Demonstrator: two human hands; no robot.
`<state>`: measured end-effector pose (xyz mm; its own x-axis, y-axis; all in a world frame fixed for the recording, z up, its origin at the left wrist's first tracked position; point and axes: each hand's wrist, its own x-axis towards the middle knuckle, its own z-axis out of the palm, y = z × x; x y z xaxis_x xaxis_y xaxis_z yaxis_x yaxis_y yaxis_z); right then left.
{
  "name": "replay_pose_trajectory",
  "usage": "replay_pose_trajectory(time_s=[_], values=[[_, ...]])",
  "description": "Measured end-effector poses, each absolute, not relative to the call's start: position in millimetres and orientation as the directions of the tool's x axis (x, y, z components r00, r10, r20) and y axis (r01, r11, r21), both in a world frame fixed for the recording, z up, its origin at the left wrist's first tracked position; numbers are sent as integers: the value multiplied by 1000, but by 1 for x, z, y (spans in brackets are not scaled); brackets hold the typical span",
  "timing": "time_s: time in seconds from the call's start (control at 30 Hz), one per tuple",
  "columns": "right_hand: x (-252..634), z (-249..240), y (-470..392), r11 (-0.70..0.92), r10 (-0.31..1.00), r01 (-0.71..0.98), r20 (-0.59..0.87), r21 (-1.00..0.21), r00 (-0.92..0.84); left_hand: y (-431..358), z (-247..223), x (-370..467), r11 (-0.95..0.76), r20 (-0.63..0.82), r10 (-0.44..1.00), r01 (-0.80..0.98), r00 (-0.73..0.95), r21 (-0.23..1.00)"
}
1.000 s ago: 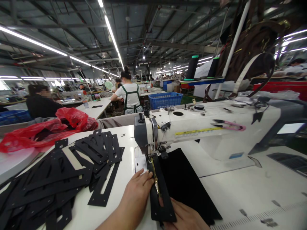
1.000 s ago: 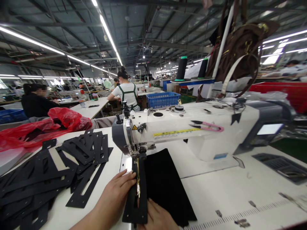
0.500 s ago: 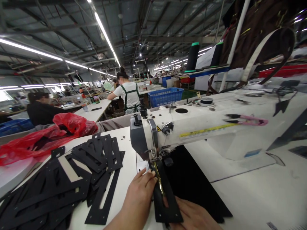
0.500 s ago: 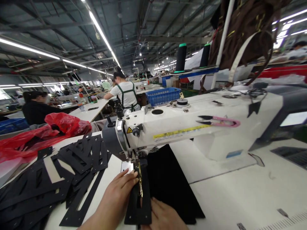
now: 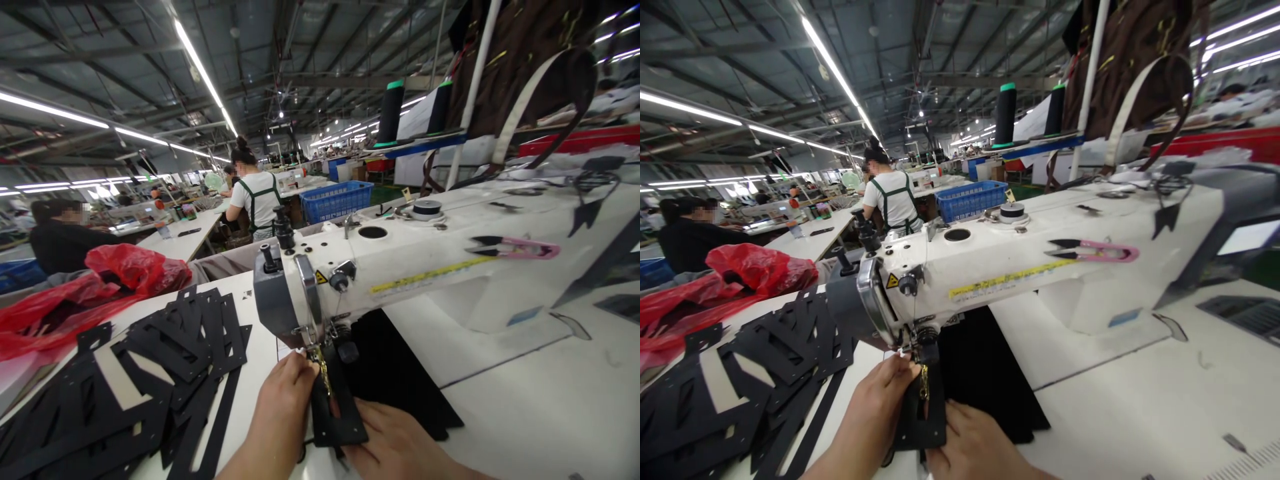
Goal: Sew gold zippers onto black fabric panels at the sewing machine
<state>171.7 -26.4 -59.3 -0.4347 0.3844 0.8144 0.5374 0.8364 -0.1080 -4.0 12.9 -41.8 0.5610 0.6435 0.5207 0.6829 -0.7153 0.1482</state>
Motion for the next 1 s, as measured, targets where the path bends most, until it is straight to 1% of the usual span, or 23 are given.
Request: replay_pose_trajectory(time_s=[0.07,0.13,0.23,0.3,0.37,0.43,0.53,0.6,0.7,0.77,0.83,0.9,1.0], values=[[174,-55,-29,843,392,528,790,-102,-472,12,-39,-3,-713,512,647,686,565,143],[178,-49,-31,839,442,526,742,-143,-504,8,-35,-2,-709,504,653,691,565,144],[183,-38,-25,755,586,617,649,-221,-485,-2,-29,-1,-665,425,716,725,553,176],[183,-29,-13,706,679,650,529,-280,-509,-8,-27,-1,-635,362,757,744,544,208],[182,-21,1,708,704,620,404,-338,-584,-12,-27,-1,-622,337,774,745,537,240],[180,-14,14,735,676,566,338,-373,-655,-13,-28,-2,-612,335,783,745,524,265],[180,-7,24,762,640,528,317,-374,-700,-14,-31,-3,-607,358,782,755,510,250],[180,-6,26,757,646,534,312,-376,-696,-14,-34,-3,-614,397,768,756,503,229],[179,-11,28,712,700,588,326,-383,-635,-14,-38,-2,-653,479,713,734,512,188],[178,-17,31,670,743,630,335,-394,-580,-13,-40,0,-675,510,673,727,536,127],[177,-22,35,628,778,664,336,-405,-531,-11,-41,1,-678,515,649,732,560,60],[177,-26,36,592,806,691,330,-416,-492,-10,-42,3,-675,514,640,738,572,18],[175,-29,34,533,845,728,312,-430,-434,-10,-39,4,-668,502,649,744,572,16]])
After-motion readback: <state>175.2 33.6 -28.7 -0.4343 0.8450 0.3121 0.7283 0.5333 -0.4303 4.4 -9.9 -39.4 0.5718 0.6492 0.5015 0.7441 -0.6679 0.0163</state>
